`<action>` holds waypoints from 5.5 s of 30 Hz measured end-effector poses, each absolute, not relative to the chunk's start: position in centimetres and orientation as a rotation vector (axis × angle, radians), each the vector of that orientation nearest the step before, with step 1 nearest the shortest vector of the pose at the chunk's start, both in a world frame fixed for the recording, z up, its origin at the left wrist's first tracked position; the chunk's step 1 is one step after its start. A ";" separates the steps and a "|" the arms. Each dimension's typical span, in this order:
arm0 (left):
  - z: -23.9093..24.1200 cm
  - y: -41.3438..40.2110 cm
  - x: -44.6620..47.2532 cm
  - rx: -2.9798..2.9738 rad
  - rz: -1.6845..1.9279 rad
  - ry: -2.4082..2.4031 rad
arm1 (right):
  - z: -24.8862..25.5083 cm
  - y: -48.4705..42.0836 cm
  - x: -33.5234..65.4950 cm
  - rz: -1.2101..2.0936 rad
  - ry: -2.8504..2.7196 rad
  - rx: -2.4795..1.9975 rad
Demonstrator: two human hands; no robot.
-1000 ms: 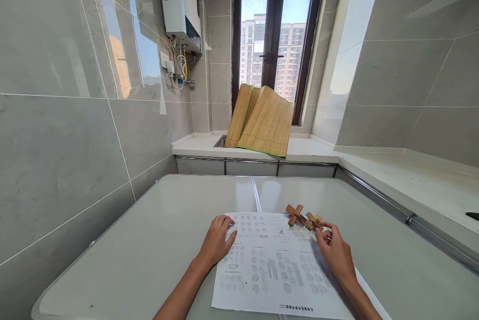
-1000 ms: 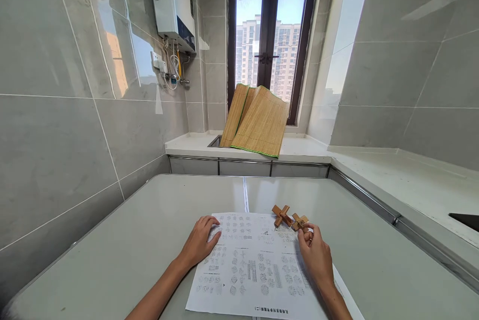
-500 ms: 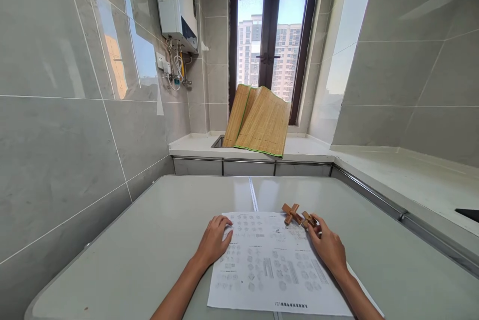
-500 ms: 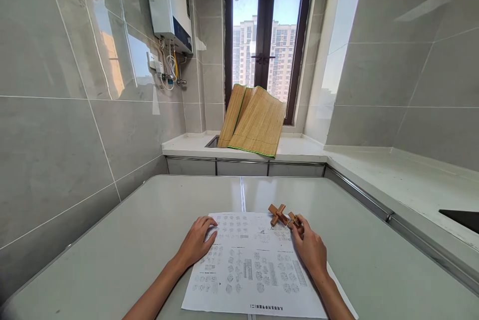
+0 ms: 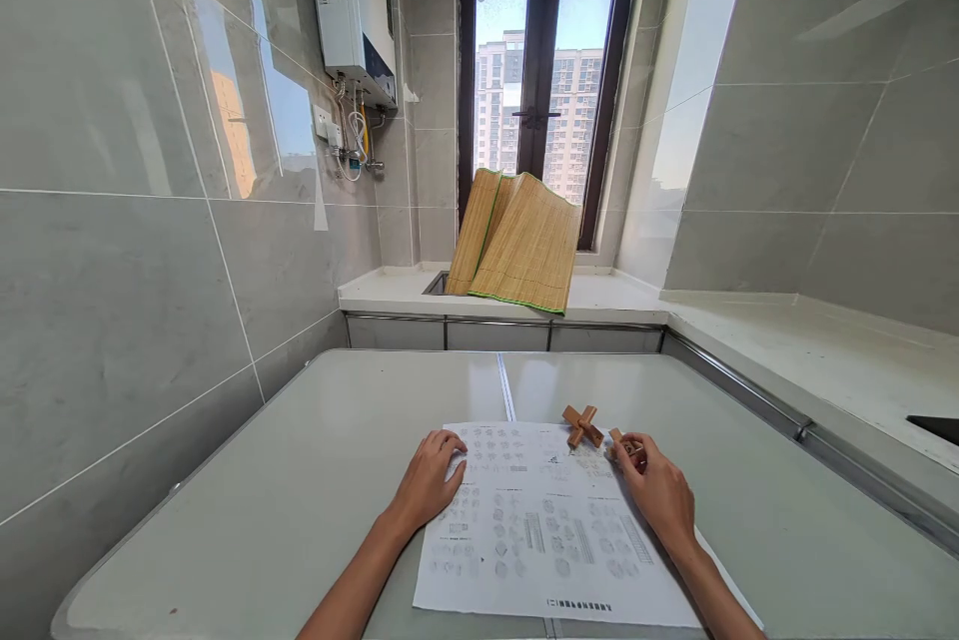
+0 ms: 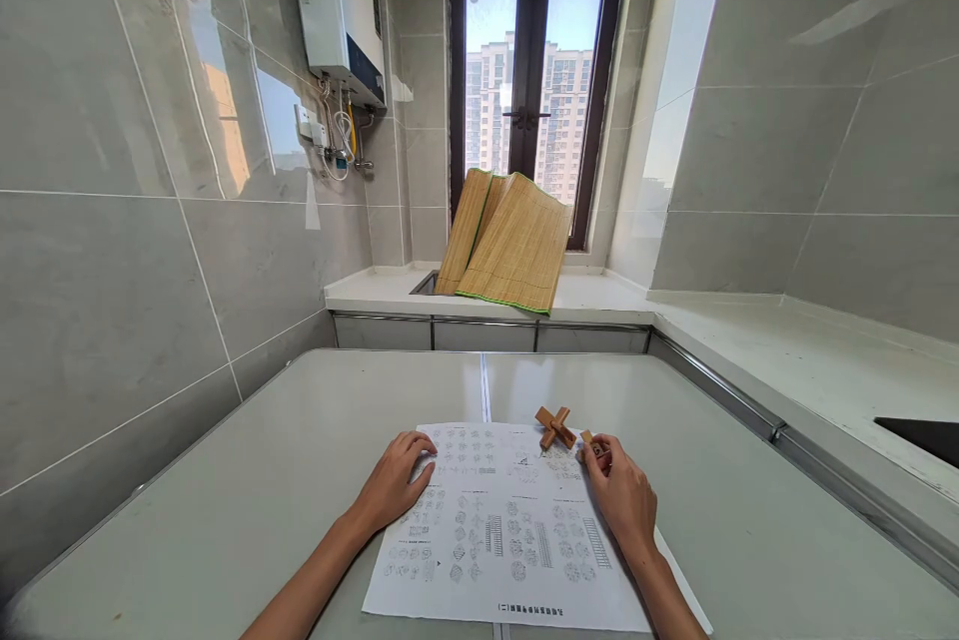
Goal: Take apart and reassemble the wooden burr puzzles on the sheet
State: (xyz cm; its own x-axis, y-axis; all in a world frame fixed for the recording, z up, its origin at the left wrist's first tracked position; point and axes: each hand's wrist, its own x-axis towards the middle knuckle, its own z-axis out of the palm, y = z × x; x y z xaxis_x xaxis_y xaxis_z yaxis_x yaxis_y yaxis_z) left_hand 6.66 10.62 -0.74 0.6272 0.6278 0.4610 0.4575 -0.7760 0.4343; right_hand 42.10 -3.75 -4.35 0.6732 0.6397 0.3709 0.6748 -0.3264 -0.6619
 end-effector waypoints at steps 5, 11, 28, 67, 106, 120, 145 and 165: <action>0.4 9.9 6.6 2.531 0.906 0.866 | -3.0 -4.9 40.6 -0.014 -0.845 -1.781; 1.7 8.0 8.7 2.256 0.802 0.782 | -1.4 -3.8 34.7 0.533 -0.769 -1.223; 1.8 8.2 11.0 1.743 0.779 0.473 | -0.6 1.2 28.8 1.434 -1.190 -0.810; 1.1 7.5 11.2 1.900 0.813 0.646 | -2.5 1.4 29.7 0.833 -1.391 -1.181; 0.0 9.0 10.9 2.405 1.056 0.803 | -3.1 1.9 30.4 0.825 -1.375 -1.183; 0.2 8.8 10.7 2.390 1.035 0.853 | -1.7 1.0 30.6 1.061 -1.347 -1.125; -0.5 9.9 10.9 2.365 1.112 1.060 | -2.9 1.6 28.9 0.854 -1.392 -1.211; -0.7 11.6 7.8 2.643 1.060 1.714 | -3.9 2.1 29.6 0.349 -1.401 -1.699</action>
